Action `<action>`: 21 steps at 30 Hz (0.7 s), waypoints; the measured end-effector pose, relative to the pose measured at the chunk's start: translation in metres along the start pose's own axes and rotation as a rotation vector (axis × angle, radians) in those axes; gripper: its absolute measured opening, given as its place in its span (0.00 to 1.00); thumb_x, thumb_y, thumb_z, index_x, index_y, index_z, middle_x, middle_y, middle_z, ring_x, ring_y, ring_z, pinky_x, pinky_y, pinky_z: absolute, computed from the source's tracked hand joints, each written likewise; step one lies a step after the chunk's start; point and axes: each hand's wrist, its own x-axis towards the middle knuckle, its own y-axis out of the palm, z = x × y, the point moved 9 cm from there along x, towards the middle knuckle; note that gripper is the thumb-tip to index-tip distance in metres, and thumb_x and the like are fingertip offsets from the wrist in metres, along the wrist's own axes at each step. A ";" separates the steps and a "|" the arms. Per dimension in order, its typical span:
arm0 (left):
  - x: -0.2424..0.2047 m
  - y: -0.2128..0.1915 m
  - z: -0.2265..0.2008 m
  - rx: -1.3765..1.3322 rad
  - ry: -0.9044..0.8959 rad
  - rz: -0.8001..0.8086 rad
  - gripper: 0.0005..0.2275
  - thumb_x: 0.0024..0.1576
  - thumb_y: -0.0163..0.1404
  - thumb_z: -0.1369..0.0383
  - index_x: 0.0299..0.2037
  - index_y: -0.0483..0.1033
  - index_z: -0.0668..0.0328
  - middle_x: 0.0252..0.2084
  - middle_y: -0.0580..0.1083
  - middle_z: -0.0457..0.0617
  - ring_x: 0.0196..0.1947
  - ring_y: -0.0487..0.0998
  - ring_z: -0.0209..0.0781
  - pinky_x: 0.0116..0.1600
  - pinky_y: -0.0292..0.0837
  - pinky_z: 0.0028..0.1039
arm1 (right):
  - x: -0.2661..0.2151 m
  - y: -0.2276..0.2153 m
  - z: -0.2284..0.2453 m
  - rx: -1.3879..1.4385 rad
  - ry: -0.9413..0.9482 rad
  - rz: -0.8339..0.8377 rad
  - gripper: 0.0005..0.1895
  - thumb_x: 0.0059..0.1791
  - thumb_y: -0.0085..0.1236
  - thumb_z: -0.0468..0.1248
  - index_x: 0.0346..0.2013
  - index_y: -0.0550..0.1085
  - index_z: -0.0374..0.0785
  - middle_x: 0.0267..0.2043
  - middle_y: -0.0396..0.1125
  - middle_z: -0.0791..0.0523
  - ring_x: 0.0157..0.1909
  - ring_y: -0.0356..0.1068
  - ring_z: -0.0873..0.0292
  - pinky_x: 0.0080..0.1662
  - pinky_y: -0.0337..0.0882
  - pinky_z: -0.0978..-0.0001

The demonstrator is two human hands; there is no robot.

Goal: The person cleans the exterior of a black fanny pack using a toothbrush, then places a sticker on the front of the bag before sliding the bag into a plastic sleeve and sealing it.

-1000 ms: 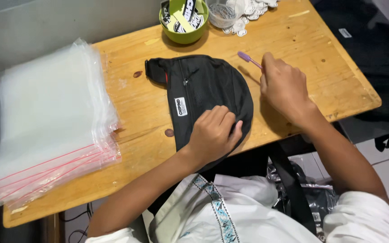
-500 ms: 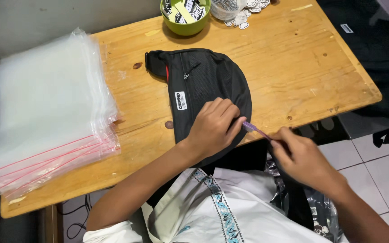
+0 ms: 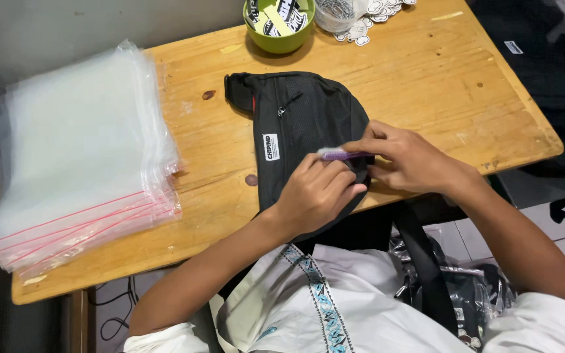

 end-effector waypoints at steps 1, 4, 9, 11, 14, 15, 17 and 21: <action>0.000 0.000 0.000 0.005 0.003 0.003 0.07 0.62 0.50 0.66 0.35 0.72 0.61 0.30 0.69 0.49 0.29 0.73 0.47 0.43 0.70 0.37 | 0.001 0.004 -0.010 0.002 -0.004 -0.004 0.26 0.38 0.61 0.25 0.51 0.76 0.42 0.30 0.64 0.48 0.26 0.66 0.43 0.32 0.67 0.47; -0.002 -0.001 0.000 0.030 0.011 0.000 0.07 0.63 0.48 0.66 0.36 0.73 0.61 0.30 0.69 0.49 0.29 0.75 0.47 0.43 0.70 0.37 | 0.001 0.017 -0.033 0.018 -0.051 -0.055 0.16 0.40 0.63 0.26 0.41 0.79 0.44 0.39 0.63 0.56 0.32 0.70 0.49 0.39 0.73 0.60; 0.006 -0.006 -0.005 0.219 -0.067 0.177 0.17 0.48 0.54 0.62 0.45 0.72 0.58 0.35 0.63 0.54 0.35 0.65 0.55 0.38 0.60 0.41 | -0.039 0.023 -0.052 -0.056 -0.143 -0.431 0.10 0.43 0.67 0.33 0.39 0.79 0.41 0.45 0.70 0.56 0.29 0.70 0.57 0.31 0.71 0.69; 0.003 -0.004 -0.006 0.244 -0.127 0.185 0.14 0.48 0.54 0.64 0.43 0.72 0.59 0.34 0.62 0.52 0.32 0.63 0.51 0.36 0.57 0.38 | -0.045 0.020 -0.058 -0.165 -0.148 -0.418 0.08 0.42 0.68 0.33 0.33 0.77 0.43 0.43 0.71 0.59 0.29 0.70 0.58 0.32 0.71 0.69; 0.002 -0.004 -0.009 0.290 -0.187 0.212 0.09 0.47 0.54 0.68 0.36 0.73 0.59 0.32 0.60 0.51 0.29 0.59 0.48 0.34 0.52 0.35 | -0.043 0.022 -0.046 -0.294 -0.145 -0.333 0.09 0.41 0.68 0.33 0.27 0.73 0.45 0.39 0.71 0.62 0.28 0.70 0.57 0.31 0.70 0.67; 0.003 -0.003 -0.011 0.307 -0.184 0.227 0.07 0.45 0.55 0.70 0.33 0.73 0.59 0.32 0.59 0.51 0.29 0.58 0.47 0.34 0.50 0.35 | -0.040 0.026 -0.040 -0.322 -0.134 -0.263 0.10 0.41 0.66 0.33 0.26 0.71 0.44 0.37 0.70 0.62 0.27 0.69 0.56 0.29 0.70 0.66; -0.011 0.008 -0.007 0.272 -0.200 0.262 0.11 0.47 0.55 0.69 0.40 0.73 0.57 0.34 0.60 0.52 0.31 0.59 0.49 0.35 0.52 0.36 | -0.031 0.013 -0.026 -0.256 -0.112 -0.202 0.09 0.40 0.65 0.32 0.27 0.71 0.41 0.38 0.70 0.58 0.28 0.70 0.49 0.30 0.70 0.60; -0.014 -0.003 -0.012 -0.057 -0.234 0.388 0.21 0.57 0.48 0.58 0.56 0.66 0.64 0.42 0.63 0.56 0.41 0.67 0.55 0.44 0.63 0.39 | -0.027 -0.003 -0.021 -0.028 0.003 -0.126 0.08 0.38 0.62 0.33 0.30 0.72 0.41 0.36 0.68 0.55 0.28 0.67 0.46 0.31 0.69 0.58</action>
